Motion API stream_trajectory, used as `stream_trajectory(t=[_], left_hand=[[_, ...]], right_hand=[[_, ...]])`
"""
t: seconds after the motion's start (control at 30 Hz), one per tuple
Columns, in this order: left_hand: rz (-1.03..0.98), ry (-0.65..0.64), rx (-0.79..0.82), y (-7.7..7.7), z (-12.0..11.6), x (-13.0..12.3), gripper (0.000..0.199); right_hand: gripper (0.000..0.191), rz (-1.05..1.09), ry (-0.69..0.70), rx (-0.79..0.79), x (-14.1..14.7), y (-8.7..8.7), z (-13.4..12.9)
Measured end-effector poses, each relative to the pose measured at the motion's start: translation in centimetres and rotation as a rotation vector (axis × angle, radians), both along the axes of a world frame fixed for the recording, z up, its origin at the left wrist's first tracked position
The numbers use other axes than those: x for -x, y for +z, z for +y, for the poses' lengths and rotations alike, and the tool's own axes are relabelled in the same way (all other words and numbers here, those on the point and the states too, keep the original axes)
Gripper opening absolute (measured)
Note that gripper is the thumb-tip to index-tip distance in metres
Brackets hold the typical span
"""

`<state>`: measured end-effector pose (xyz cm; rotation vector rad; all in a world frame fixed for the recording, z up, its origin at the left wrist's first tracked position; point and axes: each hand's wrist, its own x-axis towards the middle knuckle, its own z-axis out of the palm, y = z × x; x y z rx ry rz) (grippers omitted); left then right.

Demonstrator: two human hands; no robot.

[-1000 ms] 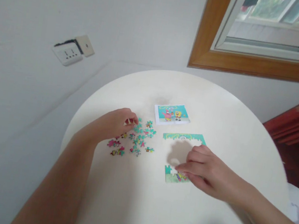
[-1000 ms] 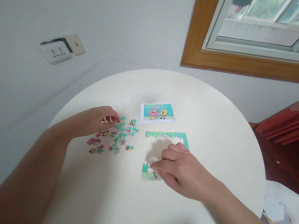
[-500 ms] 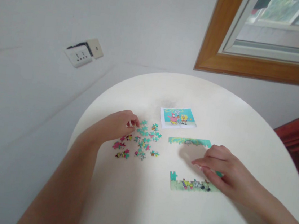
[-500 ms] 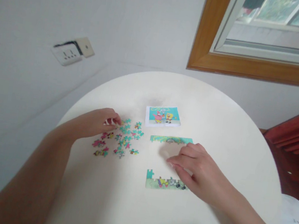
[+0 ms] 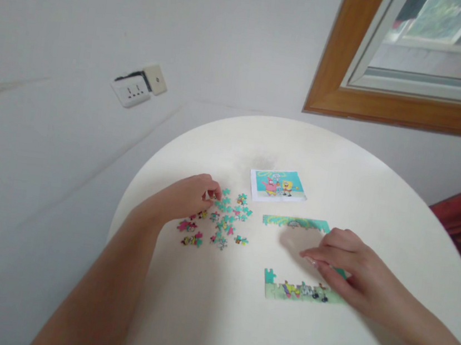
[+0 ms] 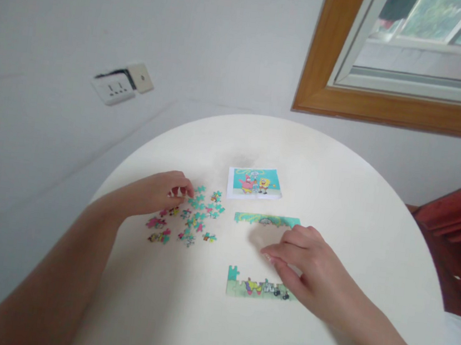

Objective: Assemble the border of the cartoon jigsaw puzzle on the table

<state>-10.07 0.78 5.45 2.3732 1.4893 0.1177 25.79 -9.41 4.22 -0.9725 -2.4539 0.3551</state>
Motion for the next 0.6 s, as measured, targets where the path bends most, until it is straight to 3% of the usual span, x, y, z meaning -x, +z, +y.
stream_trajectory(t=[0.6], left_hand=[[-0.004, -0.007, 0.018, -0.04, -0.17, 0.10, 0.036]], right_hand=[[0.024, 0.020, -0.022, -0.019, -0.02, -0.18, 0.38]])
